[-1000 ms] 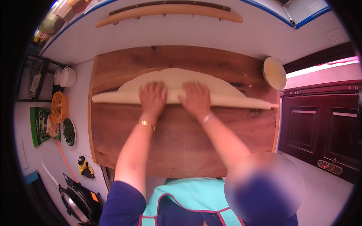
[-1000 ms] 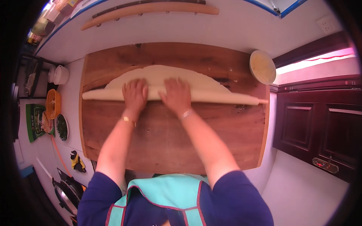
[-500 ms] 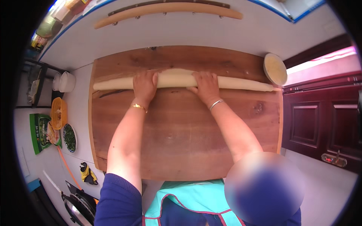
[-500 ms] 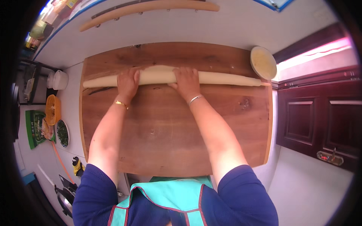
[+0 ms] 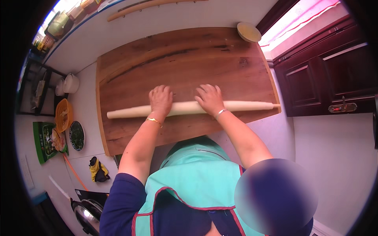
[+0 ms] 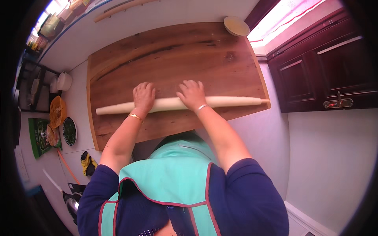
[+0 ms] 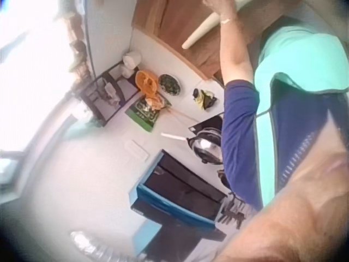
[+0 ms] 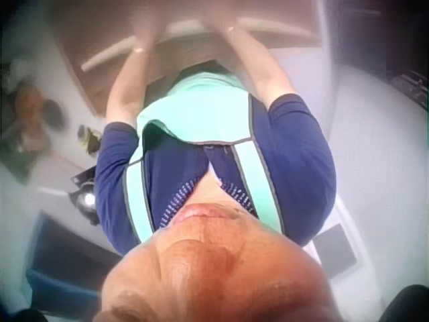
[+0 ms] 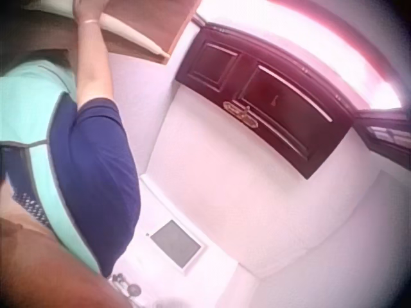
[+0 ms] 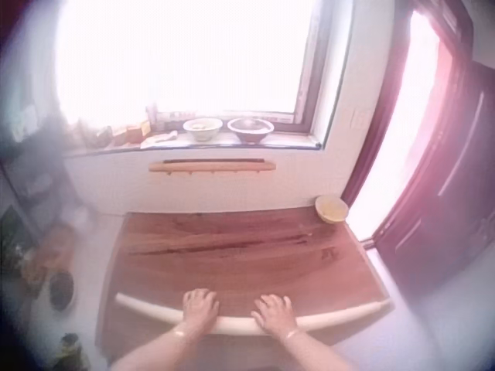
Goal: The person rolls out a large piece of dough with a long rolling pin on a wooden board, applying flour and wrapping the dough around the pin multiple times to flatten it.
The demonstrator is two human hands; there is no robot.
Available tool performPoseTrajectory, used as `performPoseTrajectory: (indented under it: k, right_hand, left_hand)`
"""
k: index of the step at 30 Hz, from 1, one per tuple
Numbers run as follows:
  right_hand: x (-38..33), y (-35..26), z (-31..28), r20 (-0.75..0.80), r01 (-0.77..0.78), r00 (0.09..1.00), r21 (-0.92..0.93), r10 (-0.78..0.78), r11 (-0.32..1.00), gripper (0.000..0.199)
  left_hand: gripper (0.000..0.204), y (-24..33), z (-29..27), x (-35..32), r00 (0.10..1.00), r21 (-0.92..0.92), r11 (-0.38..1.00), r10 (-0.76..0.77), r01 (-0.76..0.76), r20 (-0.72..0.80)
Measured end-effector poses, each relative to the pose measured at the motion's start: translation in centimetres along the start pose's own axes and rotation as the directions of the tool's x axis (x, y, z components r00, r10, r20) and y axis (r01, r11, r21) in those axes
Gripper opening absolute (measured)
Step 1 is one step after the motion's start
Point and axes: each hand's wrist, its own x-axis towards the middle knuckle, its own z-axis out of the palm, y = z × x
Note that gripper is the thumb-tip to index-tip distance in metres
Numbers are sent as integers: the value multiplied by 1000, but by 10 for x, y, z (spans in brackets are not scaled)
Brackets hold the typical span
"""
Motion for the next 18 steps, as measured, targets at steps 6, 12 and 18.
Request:
performPoseTrajectory:
  k: [6, 12, 18]
  right_hand:
    - [4, -43, 56, -165, 20, 986, -78, -32, 997, 37]
    - [125, 1, 39, -135, -87, 988, -75, 76, 993, 33]
    - [92, 71, 41, -233, -200, 957, -97, 173, 975, 29]
  left_hand:
    - [34, 19, 33, 13, 979, -20, 992, 119, -124, -164]
    - [31, -26, 19, 130, 989, 21, 1000, 9, -7, -146]
    - [35, -72, 39, 118, 989, 15, 1000, 0, 2, -145]
